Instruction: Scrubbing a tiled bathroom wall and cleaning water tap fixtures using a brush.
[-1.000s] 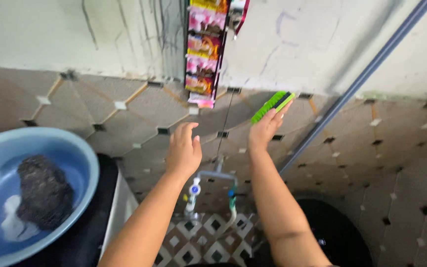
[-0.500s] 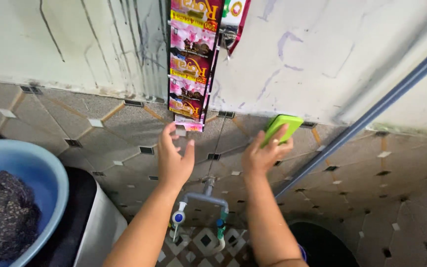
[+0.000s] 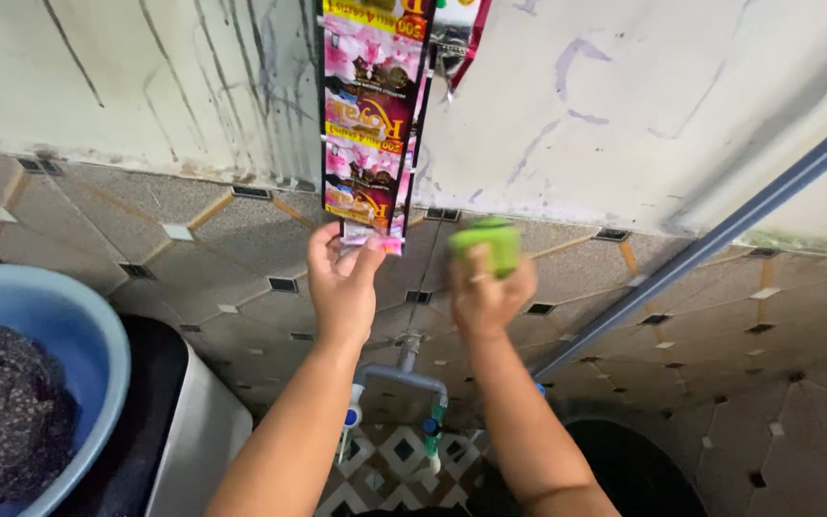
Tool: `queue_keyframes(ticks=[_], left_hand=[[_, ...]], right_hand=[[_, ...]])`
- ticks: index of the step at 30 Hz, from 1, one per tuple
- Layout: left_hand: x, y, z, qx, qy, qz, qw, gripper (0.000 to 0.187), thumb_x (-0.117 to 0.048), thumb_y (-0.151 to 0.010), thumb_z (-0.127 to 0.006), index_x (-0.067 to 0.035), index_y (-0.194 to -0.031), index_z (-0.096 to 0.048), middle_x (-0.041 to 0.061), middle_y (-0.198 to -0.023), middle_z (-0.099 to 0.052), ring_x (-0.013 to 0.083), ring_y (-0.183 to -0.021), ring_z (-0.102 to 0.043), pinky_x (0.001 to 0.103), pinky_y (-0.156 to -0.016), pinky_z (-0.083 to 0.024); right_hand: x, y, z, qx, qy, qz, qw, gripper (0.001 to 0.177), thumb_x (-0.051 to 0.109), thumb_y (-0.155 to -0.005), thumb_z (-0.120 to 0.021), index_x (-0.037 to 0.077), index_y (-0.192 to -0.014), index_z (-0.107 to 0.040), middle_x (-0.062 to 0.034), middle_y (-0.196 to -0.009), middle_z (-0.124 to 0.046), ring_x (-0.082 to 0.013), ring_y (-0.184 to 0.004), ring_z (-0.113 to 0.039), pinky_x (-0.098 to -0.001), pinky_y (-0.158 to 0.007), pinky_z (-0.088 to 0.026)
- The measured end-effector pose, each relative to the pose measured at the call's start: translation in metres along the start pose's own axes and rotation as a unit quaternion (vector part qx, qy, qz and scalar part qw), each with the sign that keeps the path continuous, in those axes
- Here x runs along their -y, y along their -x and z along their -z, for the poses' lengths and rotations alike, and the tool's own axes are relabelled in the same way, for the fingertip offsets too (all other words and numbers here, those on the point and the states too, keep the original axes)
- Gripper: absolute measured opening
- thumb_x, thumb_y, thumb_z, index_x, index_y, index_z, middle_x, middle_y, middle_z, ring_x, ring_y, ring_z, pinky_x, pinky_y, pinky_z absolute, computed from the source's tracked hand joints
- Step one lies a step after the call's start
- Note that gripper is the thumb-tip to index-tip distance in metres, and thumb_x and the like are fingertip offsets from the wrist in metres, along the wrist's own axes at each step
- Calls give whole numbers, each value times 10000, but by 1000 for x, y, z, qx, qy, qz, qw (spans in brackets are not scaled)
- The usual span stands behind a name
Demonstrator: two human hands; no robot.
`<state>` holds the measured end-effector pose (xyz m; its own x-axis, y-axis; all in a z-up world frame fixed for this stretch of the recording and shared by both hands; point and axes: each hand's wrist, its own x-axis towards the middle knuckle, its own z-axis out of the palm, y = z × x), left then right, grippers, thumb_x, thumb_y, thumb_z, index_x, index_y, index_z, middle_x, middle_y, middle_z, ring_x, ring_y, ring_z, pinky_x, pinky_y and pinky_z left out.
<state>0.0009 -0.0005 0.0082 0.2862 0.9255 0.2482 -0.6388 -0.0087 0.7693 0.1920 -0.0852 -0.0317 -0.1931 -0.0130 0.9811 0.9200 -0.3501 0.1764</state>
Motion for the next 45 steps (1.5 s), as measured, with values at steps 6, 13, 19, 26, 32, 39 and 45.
queue_keyframes(ticks=[6,13,19,26,32,39,45], left_hand=[[13,-19,31,-28,-27,-61,997,410,-42,-884,-773,-11,-1216,-534,83,-1050,-520,164,-914,-678,267,-730,-633],[-26,-27,64,-84,-10,-87,993,359,-52,-912,-755,-23,-1211,-559,43,-1020,-524,81,-831,-641,202,-683,-640],[-46,-27,85,-98,38,-89,990,371,-58,-937,-742,-22,-1254,-552,39,-1035,-519,62,-837,-647,212,-713,-668],[-47,-30,105,-58,21,-58,996,354,-20,-903,-748,7,-1213,-579,82,-1008,-552,113,-801,-671,264,-684,-677],[-21,-27,126,34,-54,-14,998,358,-55,-945,-713,8,-1272,-583,150,-1073,-624,184,-894,-704,303,-758,-659],[62,54,214,114,-310,266,906,511,-360,-929,-719,-151,-1378,-592,96,-1074,-753,179,-681,-737,324,-631,-603],[150,78,278,9,-295,267,918,402,-220,-944,-688,-70,-1313,-638,269,-1266,-664,382,-1110,-692,455,-733,-651]], right_hand=[[-5,128,77,234,-7,112,966,480,391,-995,-534,598,-1421,-453,-118,-1212,-496,-318,-911,-543,-419,-747,-401],[15,-1,23,53,149,-8,987,585,393,-745,-902,413,-1298,-713,-259,-1220,-605,-421,-1019,-610,-491,-903,-423],[104,57,3,205,16,70,976,346,408,-1006,-562,596,-1290,-620,-138,-1183,-552,-341,-910,-536,-474,-818,-371],[37,43,33,199,57,25,978,215,341,-856,-771,455,-1038,-769,-168,-920,-585,-392,-748,-587,-461,-697,-427],[68,49,9,180,-4,132,975,336,398,-943,-627,553,-1240,-658,-173,-1135,-526,-380,-897,-557,-476,-741,-422],[-15,154,90,384,51,184,903,393,449,-1012,-533,589,-1371,-461,-112,-1260,-550,-309,-1009,-579,-490,-871,-402],[17,86,26,161,113,22,980,355,306,-787,-920,448,-1102,-841,-202,-1415,-490,-410,-1180,-468,-468,-919,-393]])
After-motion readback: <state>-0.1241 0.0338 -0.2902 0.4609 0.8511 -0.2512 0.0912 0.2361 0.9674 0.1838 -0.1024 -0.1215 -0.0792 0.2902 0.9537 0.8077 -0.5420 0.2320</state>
